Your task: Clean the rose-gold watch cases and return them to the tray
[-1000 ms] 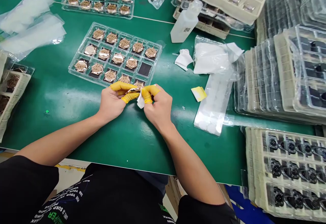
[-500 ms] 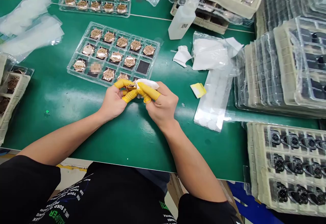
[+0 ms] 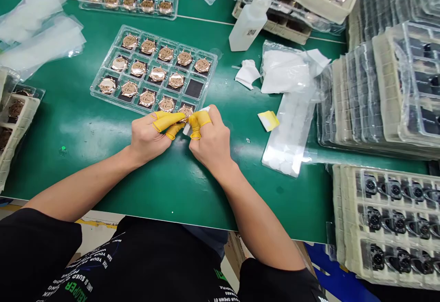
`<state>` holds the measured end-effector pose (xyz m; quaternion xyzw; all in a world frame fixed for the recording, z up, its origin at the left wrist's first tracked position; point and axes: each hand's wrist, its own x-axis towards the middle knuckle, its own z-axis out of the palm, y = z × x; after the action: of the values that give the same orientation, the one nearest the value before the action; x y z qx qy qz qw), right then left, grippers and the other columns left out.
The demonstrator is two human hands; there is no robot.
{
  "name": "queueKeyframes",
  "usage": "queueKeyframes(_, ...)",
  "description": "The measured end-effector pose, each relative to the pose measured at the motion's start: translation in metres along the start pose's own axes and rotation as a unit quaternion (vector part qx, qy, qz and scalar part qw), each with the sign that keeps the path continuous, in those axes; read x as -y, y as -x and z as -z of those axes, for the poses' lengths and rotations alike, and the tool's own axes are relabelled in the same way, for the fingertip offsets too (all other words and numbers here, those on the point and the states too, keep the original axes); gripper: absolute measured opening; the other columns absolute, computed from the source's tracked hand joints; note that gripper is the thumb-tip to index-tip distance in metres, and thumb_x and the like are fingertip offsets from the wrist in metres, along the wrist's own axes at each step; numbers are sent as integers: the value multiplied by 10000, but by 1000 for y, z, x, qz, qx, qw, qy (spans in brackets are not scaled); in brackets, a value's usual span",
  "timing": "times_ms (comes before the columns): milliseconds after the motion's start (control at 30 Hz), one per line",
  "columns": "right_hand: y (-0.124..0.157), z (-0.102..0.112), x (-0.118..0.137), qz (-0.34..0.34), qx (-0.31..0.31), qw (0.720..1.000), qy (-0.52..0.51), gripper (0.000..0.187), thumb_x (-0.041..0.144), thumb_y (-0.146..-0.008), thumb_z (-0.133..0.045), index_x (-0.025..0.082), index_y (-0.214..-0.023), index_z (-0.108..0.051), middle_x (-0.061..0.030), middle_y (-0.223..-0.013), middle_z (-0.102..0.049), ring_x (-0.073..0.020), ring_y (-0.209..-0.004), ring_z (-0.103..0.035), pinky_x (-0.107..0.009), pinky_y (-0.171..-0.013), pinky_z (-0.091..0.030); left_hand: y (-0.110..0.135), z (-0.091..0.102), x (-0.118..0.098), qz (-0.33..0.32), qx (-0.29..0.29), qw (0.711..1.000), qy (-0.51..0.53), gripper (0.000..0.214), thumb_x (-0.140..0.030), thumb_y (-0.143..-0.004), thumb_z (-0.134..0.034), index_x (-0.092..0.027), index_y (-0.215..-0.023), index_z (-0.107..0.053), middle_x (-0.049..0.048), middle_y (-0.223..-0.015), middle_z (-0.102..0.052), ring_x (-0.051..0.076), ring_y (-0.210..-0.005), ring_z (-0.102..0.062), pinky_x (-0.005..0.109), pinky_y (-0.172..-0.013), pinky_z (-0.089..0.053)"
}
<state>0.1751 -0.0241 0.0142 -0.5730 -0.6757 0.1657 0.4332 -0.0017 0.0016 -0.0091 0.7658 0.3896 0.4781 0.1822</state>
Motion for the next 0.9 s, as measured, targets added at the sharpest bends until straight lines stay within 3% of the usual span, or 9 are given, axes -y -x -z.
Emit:
queueKeyframes(100,2,-1,11,-136,77,972,-177,287,393,-996,-520,233,-758,-512,26,-662,-410,-114,-532,-382,-248,-465,-346,-6,0,1,97,12,992,74,247,-199,-891,-730,-248,-1106,-841,37,-1094,-843,206,-1001,-793,334,-935,-634)
queueKeyframes(167,2,2,12,-172,44,955,-238,299,459,-982,-570,230,-790,-583,37,-634,-439,-98,-471,-369,-245,-415,-332,-12,-2,0,207,18,961,183,242,-238,-863,-783,-212,-1099,-834,50,-1081,-840,215,-988,-798,343,-922,-651)
queueKeyframes(267,-2,9,4,-92,-107,973,-185,253,492,-880,-744,240,-888,-730,-21,-802,-646,-138,-602,-579,-292,-509,-487,-20,-5,-2,322,31,889,324,329,-293,-753,-886,-163,-1051,-834,64,-1013,-838,230,-916,-802,351,-844,-676)
queueKeyframes(333,-5,14,-3,7,-130,988,-79,206,447,-888,-745,259,-962,-792,-52,-923,-726,-191,-753,-678,-354,-639,-562,-21,-6,-4,352,48,859,370,366,-299,-677,-930,-154,-1002,-841,62,-973,-836,224,-858,-795,339,-783,-679)
queueKeyframes(433,-8,18,-11,99,-61,993,14,179,338,-933,-685,260,-1021,-819,-61,-931,-764,-202,-805,-706,-359,-697,-553,-20,-6,-6,357,81,842,395,373,-317,-644,-946,-154,-966,-850,46,-890,-828,184,-735,-773,292,-693,-659)
queueKeyframes(567,-8,11,-16,153,-15,988,15,164,319,-934,-678,231,-979,-810,-49,-810,-724,-166,-712,-653,-310,-637,-490,-15,-3,-6,331,119,861,368,337,-330,-680,-925,-166,-967,-857,35,-897,-831,190,-781,-786,282,-736,-654)
queueKeyframes(700,-11,-9,-20,15,-66,996,-51,317,443,-933,-662,213,-717,-692,-1,-646,-578,-130,-607,-526,-284,-596,-448,-10,-8,-12,315,139,863,371,372,-381,-663,-958,-182,-961,-857,49,-939,-837,235,-893,-802,361,-862,-669)
queueKeyframes(800,-14,-18,-22,-135,-114,961,-212,392,556,-943,-642,218,-745,-658,15,-669,-576,-111,-574,-502,-264,-560,-454,-8,-15,-15,310,109,846,421,418,-450,-650,-976,-195,-955,-846,57,-975,-832,242,-953,-799,417,-939,-666)
queueKeyframes(900,-13,-9,-19,-81,-144,957,-238,267,501,-897,-749,235,-877,-761,-6,-788,-674,-122,-623,-573,-272,-561,-468,-8,-18,-12,300,38,854,422,392,-460,-666,-976,-223,-950,-846,51,-1036,-829,226,-1000,-791,418,-991,-651)
